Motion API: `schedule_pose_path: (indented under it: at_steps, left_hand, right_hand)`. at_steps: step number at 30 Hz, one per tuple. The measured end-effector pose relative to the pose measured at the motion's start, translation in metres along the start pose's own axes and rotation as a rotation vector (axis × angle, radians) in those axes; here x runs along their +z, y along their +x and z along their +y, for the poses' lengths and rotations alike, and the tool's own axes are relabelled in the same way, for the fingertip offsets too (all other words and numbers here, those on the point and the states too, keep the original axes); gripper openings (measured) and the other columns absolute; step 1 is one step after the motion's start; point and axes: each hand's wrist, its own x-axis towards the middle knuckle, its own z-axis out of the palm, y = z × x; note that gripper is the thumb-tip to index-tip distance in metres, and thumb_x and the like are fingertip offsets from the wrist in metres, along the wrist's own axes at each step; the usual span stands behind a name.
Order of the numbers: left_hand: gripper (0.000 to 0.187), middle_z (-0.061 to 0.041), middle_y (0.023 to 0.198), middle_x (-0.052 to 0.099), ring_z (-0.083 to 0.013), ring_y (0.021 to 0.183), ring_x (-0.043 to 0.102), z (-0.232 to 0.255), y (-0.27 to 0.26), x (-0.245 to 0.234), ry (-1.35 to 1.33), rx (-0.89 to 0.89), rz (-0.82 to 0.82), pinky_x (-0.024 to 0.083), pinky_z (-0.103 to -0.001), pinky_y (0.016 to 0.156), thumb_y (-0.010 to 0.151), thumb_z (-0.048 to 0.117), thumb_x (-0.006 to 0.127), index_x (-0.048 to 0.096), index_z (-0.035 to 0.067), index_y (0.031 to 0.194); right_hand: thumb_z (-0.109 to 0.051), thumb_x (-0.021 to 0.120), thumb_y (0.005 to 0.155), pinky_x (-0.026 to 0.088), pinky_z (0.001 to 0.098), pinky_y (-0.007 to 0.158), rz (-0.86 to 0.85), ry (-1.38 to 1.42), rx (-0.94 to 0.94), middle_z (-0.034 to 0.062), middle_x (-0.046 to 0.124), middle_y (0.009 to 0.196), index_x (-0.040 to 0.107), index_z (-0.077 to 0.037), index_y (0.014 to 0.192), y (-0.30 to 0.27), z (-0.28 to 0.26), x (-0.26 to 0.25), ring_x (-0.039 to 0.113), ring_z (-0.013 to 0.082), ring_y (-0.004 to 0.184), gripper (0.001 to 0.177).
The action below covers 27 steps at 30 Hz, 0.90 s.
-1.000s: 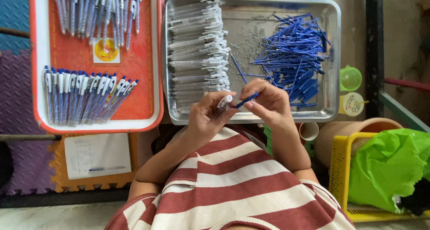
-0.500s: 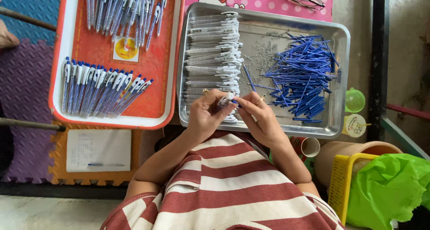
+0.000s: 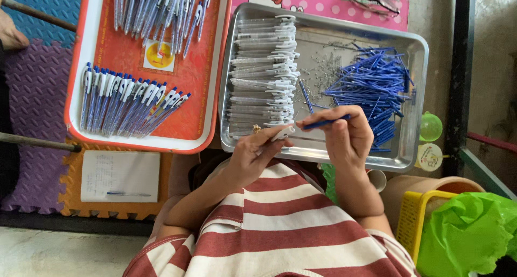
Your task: The person assembles pens by inserting blue ink cartridges into white pen barrels. They pick up a barrel and a cartridge from trays, insert the cartridge into the barrel, and place the completed pen into a separate tray.
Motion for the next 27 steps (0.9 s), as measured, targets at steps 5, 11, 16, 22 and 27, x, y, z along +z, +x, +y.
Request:
schedule_pose_path:
  at_steps: [5, 11, 16, 22, 27]
  left_hand:
    - [0.030, -0.010, 0.077, 0.077, -0.0123, 0.062, 0.070, -0.002, 0.003, -0.001, 0.056, 0.033, -0.024, 0.055, -0.026, 0.059, 0.102, 0.007, 0.069, 0.074, 0.004, 0.131]
    - [0.034, -0.010, 0.080, 0.079, -0.0125, 0.057, 0.071, -0.017, -0.002, -0.009, -0.017, 0.010, -0.106, 0.057, -0.026, 0.057, 0.105, 0.008, 0.063, 0.068, 0.003, 0.138]
    - [0.035, -0.011, 0.079, 0.078, -0.0158, 0.064, 0.072, -0.013, 0.001, -0.014, 0.019, 0.016, -0.143, 0.058, -0.029, 0.063, 0.105, 0.008, 0.062, 0.068, 0.003, 0.140]
    - [0.031, -0.011, 0.079, 0.079, -0.0164, 0.067, 0.072, -0.016, 0.000, -0.015, 0.045, -0.011, -0.146, 0.058, -0.030, 0.065, 0.104, 0.010, 0.064, 0.072, 0.002, 0.133]
    - [0.030, -0.010, 0.079, 0.080, -0.0157, 0.068, 0.074, -0.016, -0.001, -0.013, 0.022, -0.020, -0.144, 0.058, -0.028, 0.065, 0.104, 0.010, 0.066, 0.073, 0.002, 0.132]
  right_hand:
    - [-0.018, 0.050, 0.112, 0.063, 0.0419, 0.089, -0.094, -0.257, -0.007, 0.0278, 0.076, 0.097, 0.053, 0.007, 0.107, 0.015, -0.016, 0.015, 0.079, 0.0340, 0.094, 0.026]
    - [-0.009, 0.052, 0.109, 0.062, 0.0367, 0.086, -0.157, -0.272, 0.061, 0.0260, 0.078, 0.096, 0.057, 0.008, 0.110, 0.024, -0.025, 0.012, 0.080, 0.0289, 0.092, 0.018]
    - [-0.003, 0.053, 0.107, 0.063, 0.0391, 0.085, -0.191, -0.242, 0.059, 0.0274, 0.078, 0.095, 0.058, 0.010, 0.108, 0.029, -0.023, 0.011, 0.081, 0.0313, 0.089, 0.015]
    - [-0.003, 0.052, 0.108, 0.062, 0.0357, 0.086, -0.199, -0.246, 0.093, 0.0260, 0.078, 0.094, 0.060, 0.011, 0.110, 0.030, -0.023, 0.007, 0.080, 0.0283, 0.089, 0.017]
    - [-0.005, 0.053, 0.109, 0.061, 0.0342, 0.087, -0.197, -0.256, 0.116, 0.0247, 0.079, 0.096, 0.062, 0.010, 0.109, 0.028, -0.022, 0.008, 0.081, 0.0283, 0.091, 0.018]
